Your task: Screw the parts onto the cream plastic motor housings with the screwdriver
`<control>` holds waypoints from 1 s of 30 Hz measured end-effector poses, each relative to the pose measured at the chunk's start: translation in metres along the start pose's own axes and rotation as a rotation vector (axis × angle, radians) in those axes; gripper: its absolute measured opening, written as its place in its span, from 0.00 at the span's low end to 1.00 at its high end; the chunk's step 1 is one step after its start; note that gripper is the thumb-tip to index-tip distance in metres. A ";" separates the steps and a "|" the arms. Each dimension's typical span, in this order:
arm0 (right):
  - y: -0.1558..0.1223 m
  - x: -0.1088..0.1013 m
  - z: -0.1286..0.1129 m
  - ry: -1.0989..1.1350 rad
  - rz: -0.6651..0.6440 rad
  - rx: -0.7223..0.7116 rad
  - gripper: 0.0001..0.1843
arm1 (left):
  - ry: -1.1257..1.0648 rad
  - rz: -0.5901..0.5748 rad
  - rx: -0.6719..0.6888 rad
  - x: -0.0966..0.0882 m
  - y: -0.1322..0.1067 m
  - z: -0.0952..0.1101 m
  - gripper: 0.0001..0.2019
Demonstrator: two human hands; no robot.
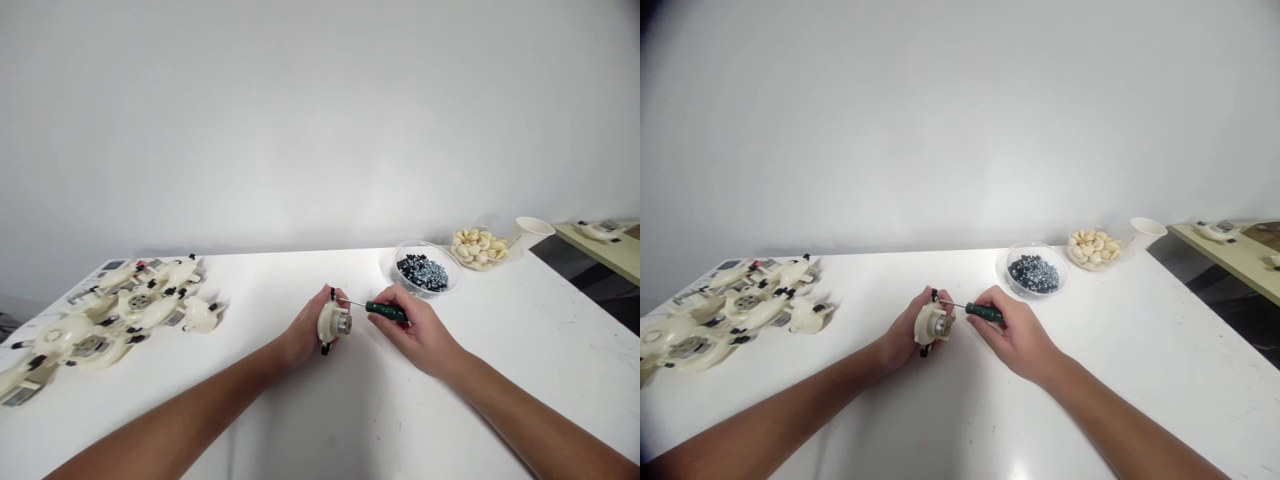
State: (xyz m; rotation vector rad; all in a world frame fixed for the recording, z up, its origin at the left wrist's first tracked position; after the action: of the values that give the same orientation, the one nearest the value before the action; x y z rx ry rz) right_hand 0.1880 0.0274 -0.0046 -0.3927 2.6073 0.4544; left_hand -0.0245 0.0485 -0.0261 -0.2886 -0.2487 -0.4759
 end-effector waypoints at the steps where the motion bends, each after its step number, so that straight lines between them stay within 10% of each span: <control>1: 0.000 -0.001 0.000 -0.009 0.014 -0.021 0.07 | 0.002 0.003 0.005 0.000 0.000 0.000 0.27; 19: 0.000 -0.004 -0.004 -0.027 0.075 -0.028 0.09 | 0.113 -0.018 0.017 0.002 -0.006 0.003 0.38; 30: 0.000 -0.001 -0.001 -0.024 0.113 0.062 0.08 | -0.146 -0.084 0.093 -0.006 0.000 0.002 0.17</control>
State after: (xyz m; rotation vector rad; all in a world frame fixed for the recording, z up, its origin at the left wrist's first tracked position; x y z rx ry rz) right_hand 0.1884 0.0269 -0.0030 -0.2196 2.6224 0.4118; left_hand -0.0300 0.0513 -0.0258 -0.2230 -0.4251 -0.5252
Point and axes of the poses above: each hand's wrist, its own y-axis towards the middle knuckle, its own x-axis out of the palm, z = x × y, the point moved 2 cm from there along y, towards the middle knuckle
